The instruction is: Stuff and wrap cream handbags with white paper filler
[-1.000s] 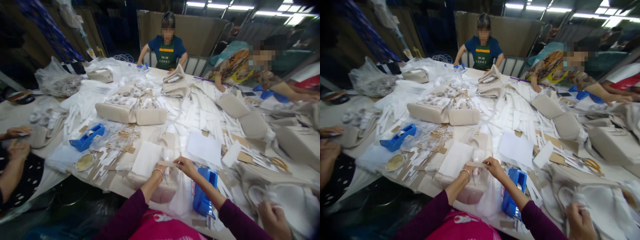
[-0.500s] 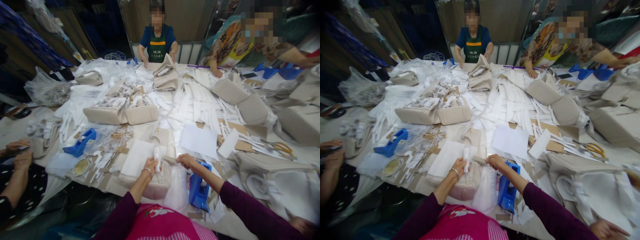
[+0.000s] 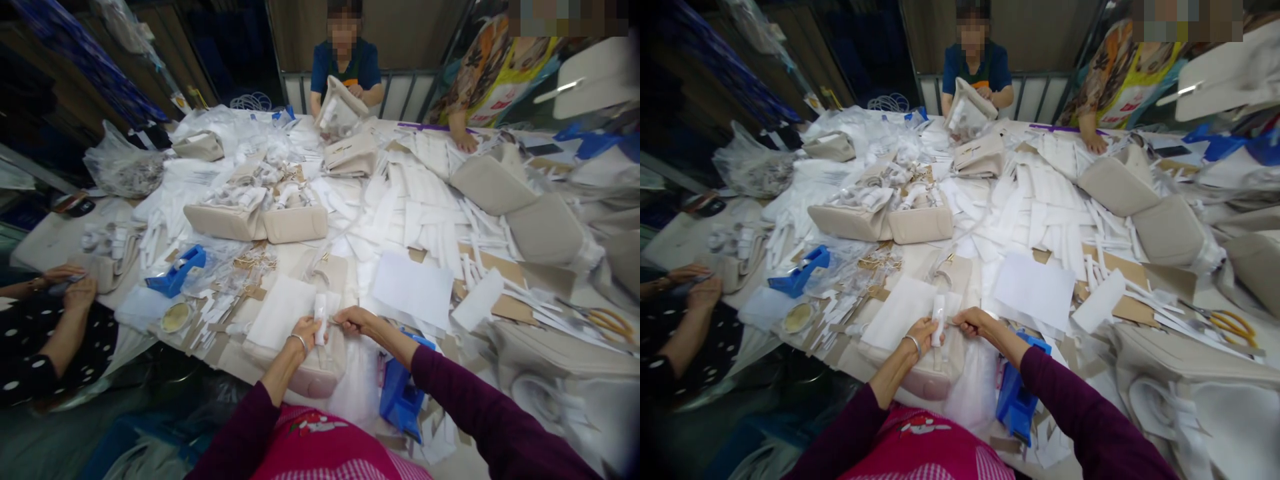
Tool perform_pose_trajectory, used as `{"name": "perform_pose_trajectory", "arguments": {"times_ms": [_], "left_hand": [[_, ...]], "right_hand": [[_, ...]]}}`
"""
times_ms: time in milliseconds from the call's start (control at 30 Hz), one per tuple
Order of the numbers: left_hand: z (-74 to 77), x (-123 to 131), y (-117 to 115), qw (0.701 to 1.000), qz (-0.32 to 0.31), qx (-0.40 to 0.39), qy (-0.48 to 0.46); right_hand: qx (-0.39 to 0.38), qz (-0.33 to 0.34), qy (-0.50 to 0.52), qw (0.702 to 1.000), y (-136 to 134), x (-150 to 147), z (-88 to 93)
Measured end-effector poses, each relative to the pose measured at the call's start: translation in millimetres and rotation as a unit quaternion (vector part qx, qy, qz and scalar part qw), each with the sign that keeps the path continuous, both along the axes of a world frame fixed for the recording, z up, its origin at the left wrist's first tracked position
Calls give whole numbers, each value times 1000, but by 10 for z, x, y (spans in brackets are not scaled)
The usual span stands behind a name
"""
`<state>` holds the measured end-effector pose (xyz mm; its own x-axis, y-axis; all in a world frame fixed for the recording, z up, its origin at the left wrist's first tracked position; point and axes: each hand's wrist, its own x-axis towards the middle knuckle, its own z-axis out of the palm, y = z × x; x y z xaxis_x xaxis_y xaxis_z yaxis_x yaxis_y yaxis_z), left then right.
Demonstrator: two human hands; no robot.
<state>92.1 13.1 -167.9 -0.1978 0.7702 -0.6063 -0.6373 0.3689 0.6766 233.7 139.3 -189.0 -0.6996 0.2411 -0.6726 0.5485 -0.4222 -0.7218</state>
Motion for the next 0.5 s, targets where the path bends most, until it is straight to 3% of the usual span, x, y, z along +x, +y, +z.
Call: {"name": "perform_pose_trajectory", "arguments": {"times_ms": [167,267,367,500], "left_hand": [[79,-5,3,1000,-29,8,-4],[131,2,-2,999,-31,11,2],[175,15,-7,999,-26,20,2],[224,18,-10,999,-20,27,-7]], "right_hand": [[39,-19,65,997,29,-184,33],[78,18,55,995,62,-162,92],[177,45,74,980,50,-15,194],[362,75,130,920,-6,206,326]]}}
